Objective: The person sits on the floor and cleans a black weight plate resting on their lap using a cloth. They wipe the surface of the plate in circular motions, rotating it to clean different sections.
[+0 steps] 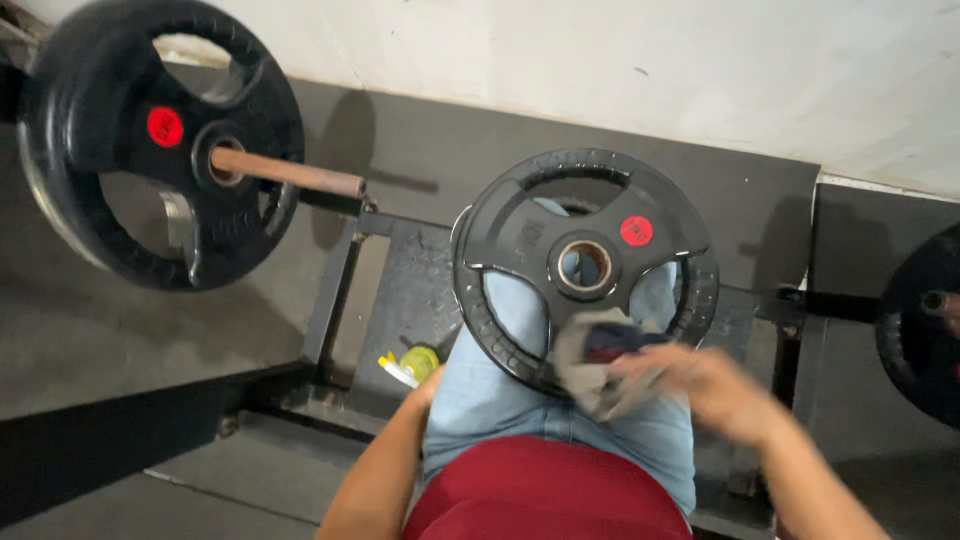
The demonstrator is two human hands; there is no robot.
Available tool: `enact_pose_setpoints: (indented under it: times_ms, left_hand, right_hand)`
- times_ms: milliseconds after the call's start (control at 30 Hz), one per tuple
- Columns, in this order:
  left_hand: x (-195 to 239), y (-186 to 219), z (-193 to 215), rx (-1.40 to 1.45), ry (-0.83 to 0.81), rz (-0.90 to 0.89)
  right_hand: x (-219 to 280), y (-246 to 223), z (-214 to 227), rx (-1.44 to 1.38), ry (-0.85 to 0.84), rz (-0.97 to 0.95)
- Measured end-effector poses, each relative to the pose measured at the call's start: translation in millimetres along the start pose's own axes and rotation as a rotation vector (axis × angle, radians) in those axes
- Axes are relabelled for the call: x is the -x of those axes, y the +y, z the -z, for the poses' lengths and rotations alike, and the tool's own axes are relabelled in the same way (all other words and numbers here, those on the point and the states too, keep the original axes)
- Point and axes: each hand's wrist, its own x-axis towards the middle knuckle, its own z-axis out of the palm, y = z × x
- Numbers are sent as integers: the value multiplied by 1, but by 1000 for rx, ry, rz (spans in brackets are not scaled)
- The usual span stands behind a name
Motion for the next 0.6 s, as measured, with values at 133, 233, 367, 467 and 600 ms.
enact_pose_setpoints:
  times_ms: [133,233,367,467,600]
  left_hand:
    - [18,-14,10,-149,87,10]
    - [24,-11,5,-277,127,9]
    - [41,-13,3,-412,195,5]
    - [41,-24,14,-509,250,0]
    - [33,-43,31,-633,318,-7]
  right_hand:
    - [-5,-17,50,-140,915,-712]
    - [-28,-6,80,-123,1025,-97]
    - [-93,89,80,796,479,-363]
    - [-94,45,59,792,489,-344]
    - [-50,60,-14,636,369,17]
